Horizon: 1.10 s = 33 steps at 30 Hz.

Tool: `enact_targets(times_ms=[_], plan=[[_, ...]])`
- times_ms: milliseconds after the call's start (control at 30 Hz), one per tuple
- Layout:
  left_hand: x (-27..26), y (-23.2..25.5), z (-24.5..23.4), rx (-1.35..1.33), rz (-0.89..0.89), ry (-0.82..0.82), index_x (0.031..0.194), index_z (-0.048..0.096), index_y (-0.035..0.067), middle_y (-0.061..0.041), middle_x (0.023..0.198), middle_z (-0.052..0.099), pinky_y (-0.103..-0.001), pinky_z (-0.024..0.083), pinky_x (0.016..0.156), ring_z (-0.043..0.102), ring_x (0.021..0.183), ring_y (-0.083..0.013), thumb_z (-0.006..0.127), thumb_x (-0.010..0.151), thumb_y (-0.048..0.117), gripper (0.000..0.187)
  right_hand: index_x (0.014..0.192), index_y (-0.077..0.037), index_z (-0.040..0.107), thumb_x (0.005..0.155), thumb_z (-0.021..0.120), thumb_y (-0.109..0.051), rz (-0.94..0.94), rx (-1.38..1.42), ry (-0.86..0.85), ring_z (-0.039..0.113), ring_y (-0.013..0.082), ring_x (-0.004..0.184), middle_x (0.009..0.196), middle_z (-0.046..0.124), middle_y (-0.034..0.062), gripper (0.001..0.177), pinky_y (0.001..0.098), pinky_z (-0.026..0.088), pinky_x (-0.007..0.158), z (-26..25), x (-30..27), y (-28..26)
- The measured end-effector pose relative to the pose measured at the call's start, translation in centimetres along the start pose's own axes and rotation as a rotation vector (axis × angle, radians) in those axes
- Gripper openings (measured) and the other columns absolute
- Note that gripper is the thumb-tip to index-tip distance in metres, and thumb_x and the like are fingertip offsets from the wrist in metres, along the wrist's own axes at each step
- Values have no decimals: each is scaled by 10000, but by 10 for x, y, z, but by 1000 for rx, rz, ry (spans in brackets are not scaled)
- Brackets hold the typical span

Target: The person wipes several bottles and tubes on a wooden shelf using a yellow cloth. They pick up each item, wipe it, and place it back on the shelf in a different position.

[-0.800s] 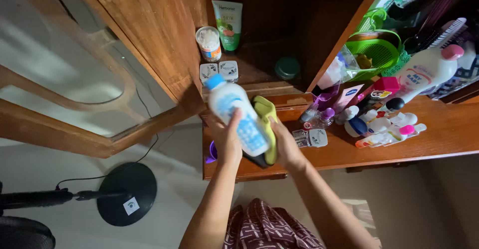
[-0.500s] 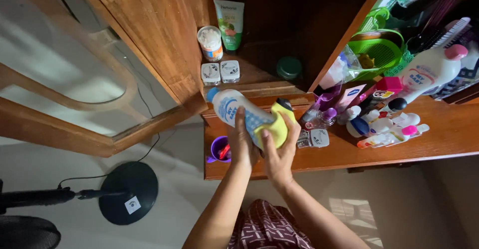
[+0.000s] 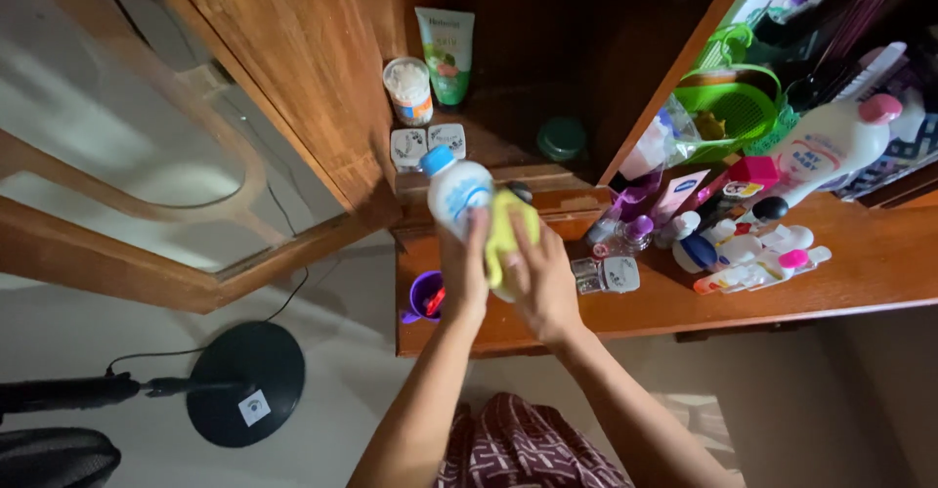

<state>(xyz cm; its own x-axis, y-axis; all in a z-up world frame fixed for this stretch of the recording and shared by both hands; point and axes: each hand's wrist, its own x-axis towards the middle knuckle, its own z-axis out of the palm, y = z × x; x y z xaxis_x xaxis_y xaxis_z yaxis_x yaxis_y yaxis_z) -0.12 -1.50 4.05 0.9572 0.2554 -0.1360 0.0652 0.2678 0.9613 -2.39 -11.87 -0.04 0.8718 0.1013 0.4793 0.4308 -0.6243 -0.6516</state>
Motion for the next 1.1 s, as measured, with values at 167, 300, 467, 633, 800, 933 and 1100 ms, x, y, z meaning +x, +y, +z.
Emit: enact_targets(times_ms=[167, 300, 467, 633, 800, 933, 1100], plan=[[-34, 56, 8, 51, -184, -143, 1629, 176, 90, -209, 1668, 211, -533, 150, 1251, 212, 1530, -373, 203, 1028, 635, 812, 1562, -284, 468, 1000, 494, -297, -282, -330, -19, 302, 572, 1456, 1638, 336, 220, 562, 586, 433, 1045, -8, 24, -14], [-16, -40, -15, 438, -184, -177, 1555, 364, 27, -293, 1539, 426, -491, 302, 1204, 403, 1444, -391, 25, 1059, 594, 826, 1517, -167, 504, 991, 623, -248, -107, -51, 36, 505, 604, 1230, 1481, 448, 319, 545, 653, 517, 928, -9, 60, 0], [-19, -32, -16, 328, -57, -155, 1575, 314, -19, -340, 1594, 274, -532, 171, 1243, 278, 1483, -453, 87, 1100, 471, 720, 1598, -202, 366, 1067, 448, -365, 380, 467, -65, 585, 397, 1209, 1487, 508, 249, 561, 500, 536, 956, -26, 55, -42], [2, -59, -36, 412, -34, -123, 1568, 324, -1, -311, 1587, 334, -529, 205, 1237, 327, 1472, -432, 126, 1104, 506, 715, 1662, -205, 111, 1046, 448, -400, 285, 78, -181, 429, 516, 1380, 1651, 221, 264, 729, 602, 523, 954, 4, 20, -14], [-21, -25, -19, 450, 41, -435, 1368, 479, 38, -322, 1195, 657, -576, 508, 965, 628, 1176, -495, 726, 850, 439, 700, 1462, -298, 565, 812, 823, -469, 455, 313, -173, 693, 337, 932, 1060, 662, 158, 719, 461, 523, 808, -35, 86, -21], [-13, -27, -15, 543, 8, -449, 1366, 485, 83, -277, 1191, 684, -559, 536, 933, 650, 1155, -457, 894, 711, 393, 831, 1099, -334, 754, 765, 854, -470, 474, 290, -179, 690, 155, 687, 778, 715, -23, 374, 314, 537, 657, -23, 101, 23], [1, -41, -24, 471, 33, -365, 1378, 540, 103, -243, 1193, 697, -541, 540, 936, 656, 1177, -427, 918, 716, 360, 804, 1056, -114, 755, 961, 689, -434, 775, 554, 127, 632, 140, 560, 706, 706, 56, 340, 271, 481, 498, -25, 114, 4]])
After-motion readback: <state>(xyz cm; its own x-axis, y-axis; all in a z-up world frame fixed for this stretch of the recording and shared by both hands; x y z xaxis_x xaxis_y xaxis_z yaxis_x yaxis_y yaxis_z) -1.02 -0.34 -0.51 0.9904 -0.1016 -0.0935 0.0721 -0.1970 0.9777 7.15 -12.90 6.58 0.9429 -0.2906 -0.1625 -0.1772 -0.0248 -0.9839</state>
